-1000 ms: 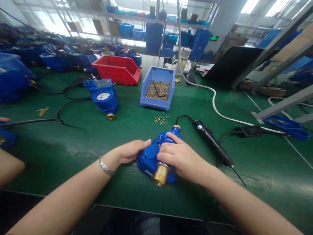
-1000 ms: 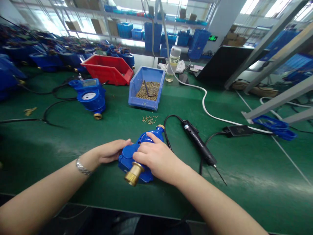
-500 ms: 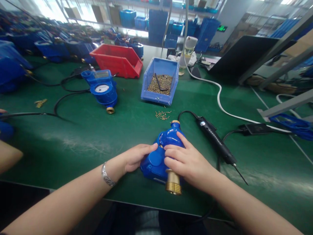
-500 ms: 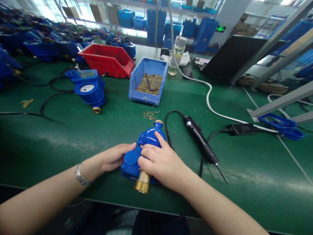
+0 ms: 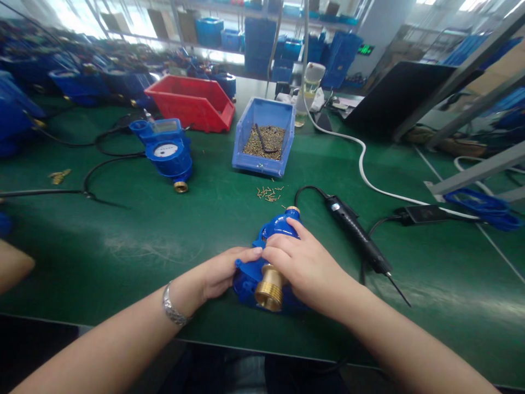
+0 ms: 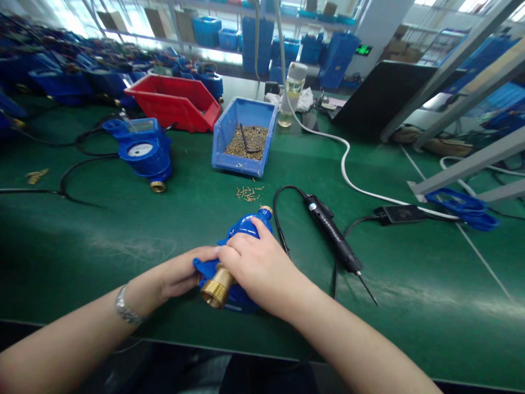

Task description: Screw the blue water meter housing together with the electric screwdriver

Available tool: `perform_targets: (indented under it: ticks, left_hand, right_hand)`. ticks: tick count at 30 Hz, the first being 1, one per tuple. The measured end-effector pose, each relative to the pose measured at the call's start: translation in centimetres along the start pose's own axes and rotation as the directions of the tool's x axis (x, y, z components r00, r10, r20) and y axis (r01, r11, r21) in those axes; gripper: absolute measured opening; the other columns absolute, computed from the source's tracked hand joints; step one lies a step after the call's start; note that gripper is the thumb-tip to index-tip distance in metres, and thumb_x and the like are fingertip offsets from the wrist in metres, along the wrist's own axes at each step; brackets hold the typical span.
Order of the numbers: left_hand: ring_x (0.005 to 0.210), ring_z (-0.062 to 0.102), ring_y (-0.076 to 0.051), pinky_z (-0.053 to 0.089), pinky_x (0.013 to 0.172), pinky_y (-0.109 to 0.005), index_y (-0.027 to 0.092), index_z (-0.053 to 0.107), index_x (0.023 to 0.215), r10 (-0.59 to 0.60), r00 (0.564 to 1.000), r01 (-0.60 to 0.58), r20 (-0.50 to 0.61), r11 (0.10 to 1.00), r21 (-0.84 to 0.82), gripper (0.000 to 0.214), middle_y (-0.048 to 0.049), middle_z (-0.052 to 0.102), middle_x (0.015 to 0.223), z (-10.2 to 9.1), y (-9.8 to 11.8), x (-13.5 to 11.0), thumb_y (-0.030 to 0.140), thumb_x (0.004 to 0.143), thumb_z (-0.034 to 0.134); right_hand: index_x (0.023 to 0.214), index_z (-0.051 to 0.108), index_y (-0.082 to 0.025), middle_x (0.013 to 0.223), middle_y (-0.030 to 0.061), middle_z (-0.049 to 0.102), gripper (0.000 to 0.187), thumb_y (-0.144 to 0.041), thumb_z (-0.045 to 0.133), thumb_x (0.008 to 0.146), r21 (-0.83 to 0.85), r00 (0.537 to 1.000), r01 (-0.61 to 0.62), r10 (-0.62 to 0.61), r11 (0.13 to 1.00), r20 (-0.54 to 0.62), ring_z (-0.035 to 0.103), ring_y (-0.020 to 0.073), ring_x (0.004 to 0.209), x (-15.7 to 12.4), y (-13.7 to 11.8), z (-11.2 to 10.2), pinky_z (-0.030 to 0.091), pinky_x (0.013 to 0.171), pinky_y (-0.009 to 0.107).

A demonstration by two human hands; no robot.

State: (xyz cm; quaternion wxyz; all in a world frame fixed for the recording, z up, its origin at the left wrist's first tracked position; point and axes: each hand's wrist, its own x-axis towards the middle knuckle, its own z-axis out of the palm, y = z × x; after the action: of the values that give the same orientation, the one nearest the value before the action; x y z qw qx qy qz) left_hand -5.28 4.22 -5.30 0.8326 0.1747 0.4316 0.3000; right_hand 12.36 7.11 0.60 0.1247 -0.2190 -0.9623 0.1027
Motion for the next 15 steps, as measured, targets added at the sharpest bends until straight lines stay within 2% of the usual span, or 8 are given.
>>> perform_targets:
  ticks: [3,6,8,9,11,12,14,15]
  left_hand:
    - [0.072,0.063,-0.019,0.047,0.07,-0.027,0.01,0.068,0.08,0.001,1.0,-0.001,-0.021,1.0,-0.001,0.03,-0.0079,0.071,0.078,0.1,-0.1,0.0,0.033,0.062,0.077]
    - [0.074,0.064,-0.02,0.048,0.071,-0.027,0.01,0.069,0.085,0.066,0.998,-0.066,-0.019,0.997,-0.026,0.035,-0.0082,0.072,0.081,0.2,-0.2,-0.4,0.033,0.06,0.078]
    - [0.073,0.065,-0.02,0.049,0.072,-0.028,0.011,0.069,0.086,0.096,0.995,-0.095,0.006,0.994,-0.045,0.037,-0.0084,0.072,0.08,0.0,-0.1,-0.9,0.034,0.059,0.079]
    - [0.071,0.064,-0.02,0.05,0.072,-0.028,0.011,0.069,0.084,0.108,0.994,-0.107,0.016,0.992,-0.06,0.036,-0.0076,0.071,0.078,-0.2,-0.1,-1.2,0.034,0.058,0.079]
    - [0.065,0.063,-0.017,0.05,0.07,-0.027,0.013,0.07,0.079,0.138,0.99,-0.136,0.01,0.985,-0.102,0.031,-0.0049,0.07,0.071,-0.7,0.0,-1.6,0.034,0.058,0.08]
    - [0.062,0.061,-0.016,0.05,0.068,-0.026,0.014,0.07,0.075,0.152,0.988,-0.153,-0.013,0.981,-0.119,0.029,-0.0035,0.069,0.068,-1.1,0.1,-1.8,0.033,0.057,0.081]
    - [0.058,0.059,-0.014,0.05,0.064,-0.025,0.015,0.069,0.07,0.161,0.983,-0.171,-0.083,0.976,-0.136,0.028,-0.0019,0.067,0.063,-2.1,0.4,-2.2,0.034,0.054,0.083]
    - [0.057,0.058,-0.014,0.05,0.062,-0.025,0.015,0.068,0.068,0.159,0.979,-0.176,-0.125,0.974,-0.139,0.03,-0.0014,0.065,0.062,-2.5,0.6,-2.4,0.035,0.052,0.085]
  right_hand:
    - [0.099,0.058,-0.011,0.1,0.0126,0.063,0.023,-0.007,0.038,0.089,0.048,0.997,-0.075,0.073,0.996,0.031,0.059,0.0238,0.098,0.4,-0.1,-0.5,0.032,0.104,0.056]
    - [0.121,0.052,-0.014,0.127,0.0137,0.051,0.043,0.0,0.042,0.082,0.198,0.994,-0.1,0.09,0.975,0.056,0.046,0.0224,0.122,0.8,1.5,-2.3,0.038,0.105,0.044]
    - [0.126,0.049,-0.016,0.129,0.0103,0.05,0.051,0.002,0.044,0.079,0.278,0.967,-0.249,0.252,0.928,0.024,0.047,0.018,0.122,1.2,3.9,-2.9,0.044,0.1,0.035]
    - [0.124,0.05,-0.016,0.124,0.0093,0.054,0.049,0.003,0.044,0.079,0.286,0.926,-0.363,0.379,0.887,0.001,0.053,0.0166,0.115,1.6,5.4,-2.7,0.046,0.097,0.033]
    - [0.113,0.056,-0.012,0.107,0.0101,0.062,0.034,-0.001,0.045,0.083,0.206,0.789,-0.595,0.613,0.777,-0.034,0.061,0.0169,0.097,2.6,8.6,-1.1,0.051,0.088,0.035]
    - [0.104,0.06,-0.01,0.1,0.0107,0.063,0.024,-0.003,0.049,0.084,0.175,0.765,-0.631,0.643,0.756,-0.02,0.062,0.0182,0.091,3.3,10.1,0.2,0.052,0.085,0.038]
    - [0.093,0.062,-0.01,0.092,0.0077,0.063,0.009,-0.014,0.057,0.086,0.136,0.772,-0.634,0.635,0.761,0.043,0.062,0.0181,0.086,4.9,12.0,2.8,0.053,0.081,0.038]
    - [0.093,0.062,-0.011,0.093,0.0065,0.063,0.011,-0.02,0.059,0.087,0.127,0.786,-0.618,0.614,0.776,0.069,0.061,0.0174,0.086,5.7,12.4,3.8,0.053,0.079,0.038]
